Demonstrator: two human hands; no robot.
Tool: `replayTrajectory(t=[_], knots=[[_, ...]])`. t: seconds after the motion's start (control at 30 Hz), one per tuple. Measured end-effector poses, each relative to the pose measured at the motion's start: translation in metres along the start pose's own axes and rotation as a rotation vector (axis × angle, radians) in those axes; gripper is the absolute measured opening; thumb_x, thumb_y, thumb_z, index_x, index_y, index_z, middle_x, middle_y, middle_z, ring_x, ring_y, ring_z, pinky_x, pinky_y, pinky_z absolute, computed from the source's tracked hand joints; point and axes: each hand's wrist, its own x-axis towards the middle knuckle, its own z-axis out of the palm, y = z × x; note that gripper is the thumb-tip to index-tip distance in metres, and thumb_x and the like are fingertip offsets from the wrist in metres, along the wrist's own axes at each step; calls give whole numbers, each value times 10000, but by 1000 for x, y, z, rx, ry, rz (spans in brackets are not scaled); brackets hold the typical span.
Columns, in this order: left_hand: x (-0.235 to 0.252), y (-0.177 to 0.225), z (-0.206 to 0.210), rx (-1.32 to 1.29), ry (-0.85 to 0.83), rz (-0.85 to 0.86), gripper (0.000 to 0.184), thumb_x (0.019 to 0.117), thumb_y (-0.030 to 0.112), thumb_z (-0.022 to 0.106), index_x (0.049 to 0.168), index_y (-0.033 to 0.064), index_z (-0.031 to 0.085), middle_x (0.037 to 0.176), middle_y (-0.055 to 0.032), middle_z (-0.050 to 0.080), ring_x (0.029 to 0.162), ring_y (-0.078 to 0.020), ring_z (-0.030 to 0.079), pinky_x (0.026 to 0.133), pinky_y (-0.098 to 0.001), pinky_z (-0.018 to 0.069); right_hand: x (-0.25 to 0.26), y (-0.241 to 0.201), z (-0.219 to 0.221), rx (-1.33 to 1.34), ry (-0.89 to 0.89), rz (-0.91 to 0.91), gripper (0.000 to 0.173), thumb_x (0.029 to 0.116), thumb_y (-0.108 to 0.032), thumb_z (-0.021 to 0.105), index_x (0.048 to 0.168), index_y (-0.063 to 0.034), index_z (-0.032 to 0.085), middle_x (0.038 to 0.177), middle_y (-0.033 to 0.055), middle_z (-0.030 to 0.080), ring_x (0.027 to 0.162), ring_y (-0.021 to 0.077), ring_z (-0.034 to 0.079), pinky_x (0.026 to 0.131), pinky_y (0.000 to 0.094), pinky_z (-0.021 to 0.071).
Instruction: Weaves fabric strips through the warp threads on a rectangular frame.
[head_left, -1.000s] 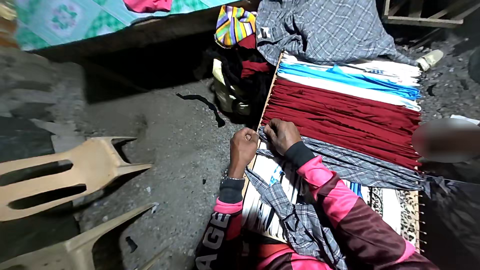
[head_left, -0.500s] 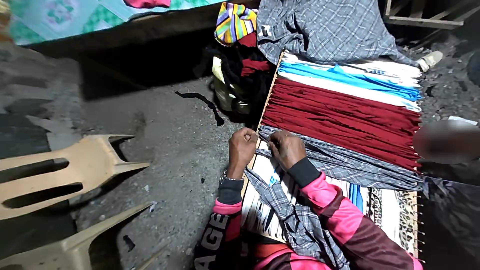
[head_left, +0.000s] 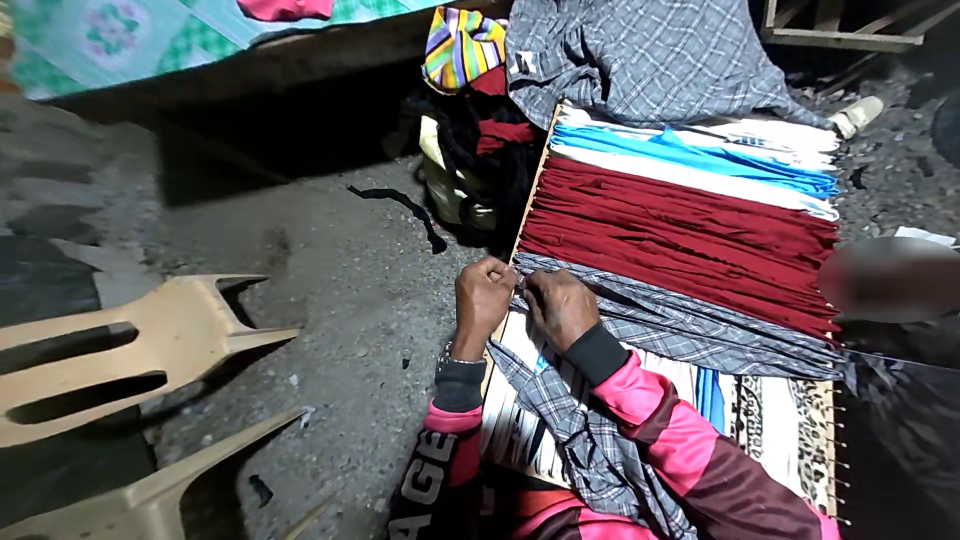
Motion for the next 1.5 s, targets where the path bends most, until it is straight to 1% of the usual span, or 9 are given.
replayTrajectory(t=[0.37, 0.8, 0.9, 1.07, 1.17, 1.23, 1.33, 1.43, 1.5], knots=[[-1, -6, 8, -72, 70, -65, 175, 971, 256, 647, 847, 135, 667, 627, -55, 566, 496, -202, 507, 462, -408, 423, 5, 4, -5, 15, -63, -2, 349, 998, -133, 602, 1336, -171, 682, 1201, 75, 738, 1069, 300, 715, 877, 534, 590], [6, -4, 3, -34, 50, -19, 174, 1010, 257, 656, 956, 92, 665, 686, -75, 590, 563, -222, 547, 527, -425, 467, 19, -4, -10, -102, -236, 79, 420, 975, -146, 584, 1377, -240, 665, 1243, 77, 707, 1150, 314, 668, 885, 543, 570], [1, -4, -8, 34, -24, -33, 270, 1040, 366, 598, 986, 108, 657, 725, -99, 591, 561, -238, 540, 508, -444, 466, 11, -3, -14, -131, -143, 4, 363, 963, -178, 617, 1315, -193, 702, 1223, 81, 704, 1130, 313, 654, 919, 506, 554], [-14, 1, -50, 261, -254, 83, 400, 1028, 441, 614, 822, 110, 703, 697, -73, 653, 612, -224, 625, 599, -480, 529, -41, -3, -20, 70, 8, -206, 327, 1032, -337, 558, 1223, -140, 736, 1200, 68, 706, 1139, 262, 650, 973, 460, 542], [-26, 0, -79, 263, -434, 178, 189, 961, 352, 736, 982, 166, 763, 672, -16, 641, 592, -155, 610, 594, -393, 550, -66, -2, -14, 137, -110, -146, 441, 1039, -456, 531, 1320, -153, 685, 1217, 54, 720, 1182, 250, 652, 1007, 469, 530], [-32, 5, -91, 240, -488, 239, 132, 917, 248, 790, 1022, 168, 773, 628, -3, 550, 540, -142, 502, 538, -355, 466, -69, 4, -13, 138, -115, -118, 344, 1024, -355, 567, 1254, -152, 725, 1108, 85, 742, 1122, 294, 669, 969, 498, 534], [-32, 18, -98, 142, -562, 277, 79, 952, 114, 724, 1007, 125, 780, 780, -14, 705, 605, -121, 589, 570, -329, 510, -62, 13, -19, 252, -49, -100, 259, 987, -262, 633, 1177, -138, 759, 998, 107, 739, 979, 298, 700, 870, 518, 570], [-16, 11, -83, 52, -435, 231, 111, 998, 149, 666, 1043, 108, 758, 790, -58, 676, 500, -124, 458, 459, -292, 393, -47, 33, -23, 367, -67, -70, 399, 990, -373, 678, 1342, -182, 677, 1194, 86, 725, 1061, 237, 706, 952, 506, 571], [-3, 2, -62, 58, -288, 198, 108, 1002, 197, 668, 1029, 114, 731, 838, -82, 677, 562, -159, 498, 517, -344, 429, -41, 48, -17, 342, -3, -70, 353, 1001, -340, 654, 1331, -223, 699, 1173, 78, 729, 1075, 226, 701, 963, 498, 567]])
